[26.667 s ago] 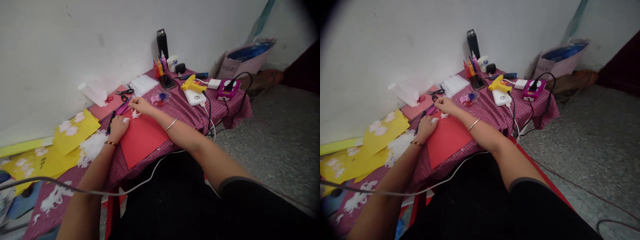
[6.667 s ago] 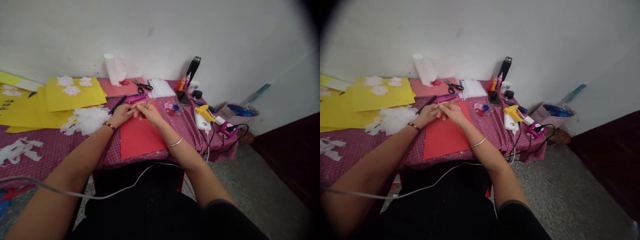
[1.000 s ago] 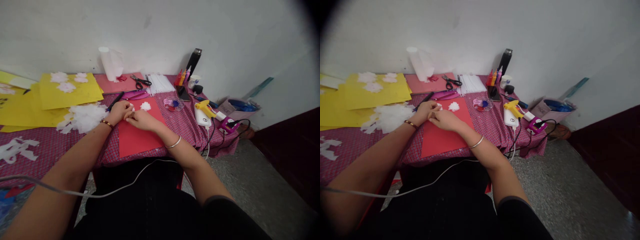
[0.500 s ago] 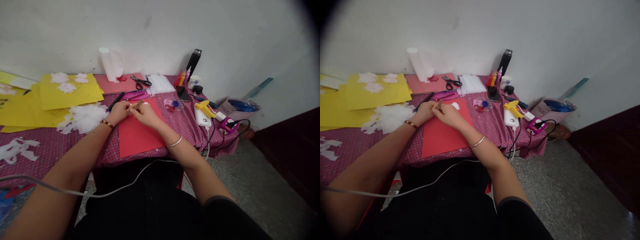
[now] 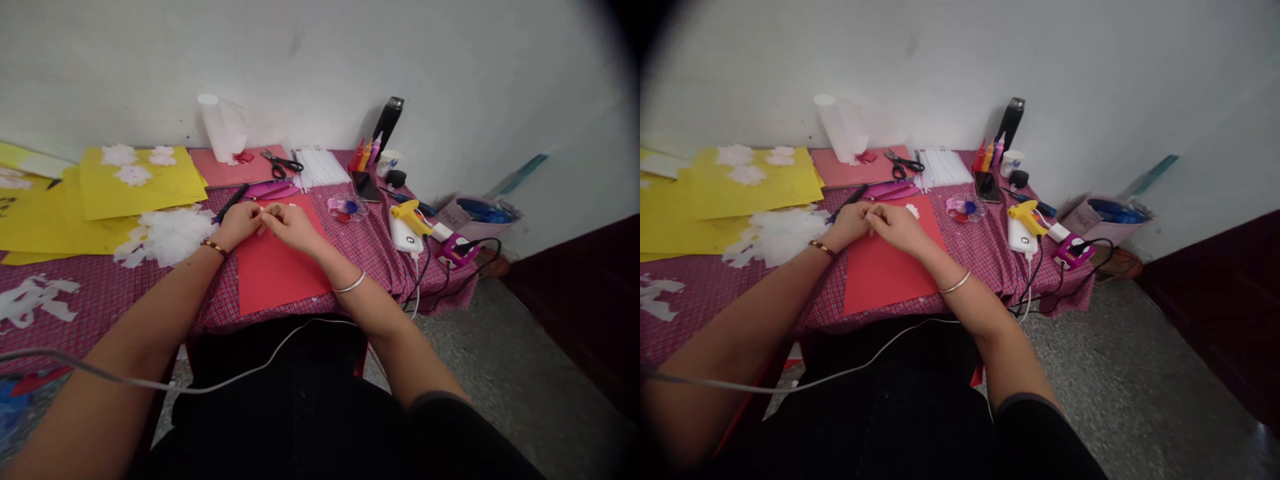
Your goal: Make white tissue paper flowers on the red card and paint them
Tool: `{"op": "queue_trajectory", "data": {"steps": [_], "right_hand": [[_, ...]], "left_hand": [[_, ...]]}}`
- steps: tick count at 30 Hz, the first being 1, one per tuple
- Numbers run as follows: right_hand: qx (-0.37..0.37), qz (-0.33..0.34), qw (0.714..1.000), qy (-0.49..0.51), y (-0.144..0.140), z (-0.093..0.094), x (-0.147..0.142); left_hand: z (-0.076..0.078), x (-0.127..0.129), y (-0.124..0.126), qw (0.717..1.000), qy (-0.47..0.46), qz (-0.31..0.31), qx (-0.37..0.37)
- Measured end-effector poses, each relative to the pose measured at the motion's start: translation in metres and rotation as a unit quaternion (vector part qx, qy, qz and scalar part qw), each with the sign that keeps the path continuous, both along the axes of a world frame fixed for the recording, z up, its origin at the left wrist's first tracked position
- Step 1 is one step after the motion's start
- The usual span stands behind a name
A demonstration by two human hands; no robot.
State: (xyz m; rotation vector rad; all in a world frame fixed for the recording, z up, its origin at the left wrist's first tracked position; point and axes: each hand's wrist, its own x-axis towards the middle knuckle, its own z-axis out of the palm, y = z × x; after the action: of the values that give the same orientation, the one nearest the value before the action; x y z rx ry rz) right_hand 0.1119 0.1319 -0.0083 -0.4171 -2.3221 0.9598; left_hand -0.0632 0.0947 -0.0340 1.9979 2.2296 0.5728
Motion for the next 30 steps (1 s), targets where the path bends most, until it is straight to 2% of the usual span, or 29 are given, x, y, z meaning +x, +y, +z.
{"op": "queue_trajectory", "data": {"steps": [6, 8, 12, 18, 23, 30], "right_hand": [[0.005, -0.059, 0.998, 0.025, 0.000, 0.003, 0.002], [0.012, -0.075, 0.997, 0.004, 0.000, 0.005, 0.003], [0.033, -0.063, 0.995, -0.067, -0.001, 0.008, 0.003], [0.027, -0.097, 0.995, 0.009, 0.000, 0.009, 0.007], [0.036, -0.077, 0.994, -0.064, 0.001, 0.009, 0.006], [0.037, -0.091, 0.994, -0.037, 0.001, 0.010, 0.006]], "left_hand": [[-0.004, -0.002, 0.001, 0.999, -0.009, 0.008, 0.036], [-0.004, -0.002, 0.002, 0.999, -0.011, 0.006, 0.040], [-0.002, 0.000, 0.002, 0.999, -0.001, 0.012, 0.039], [-0.001, 0.000, 0.001, 0.999, 0.002, 0.007, 0.040], [-0.002, 0.001, 0.003, 0.999, 0.016, 0.018, 0.042], [-0.001, 0.001, 0.003, 0.999, 0.013, 0.014, 0.034]]}}
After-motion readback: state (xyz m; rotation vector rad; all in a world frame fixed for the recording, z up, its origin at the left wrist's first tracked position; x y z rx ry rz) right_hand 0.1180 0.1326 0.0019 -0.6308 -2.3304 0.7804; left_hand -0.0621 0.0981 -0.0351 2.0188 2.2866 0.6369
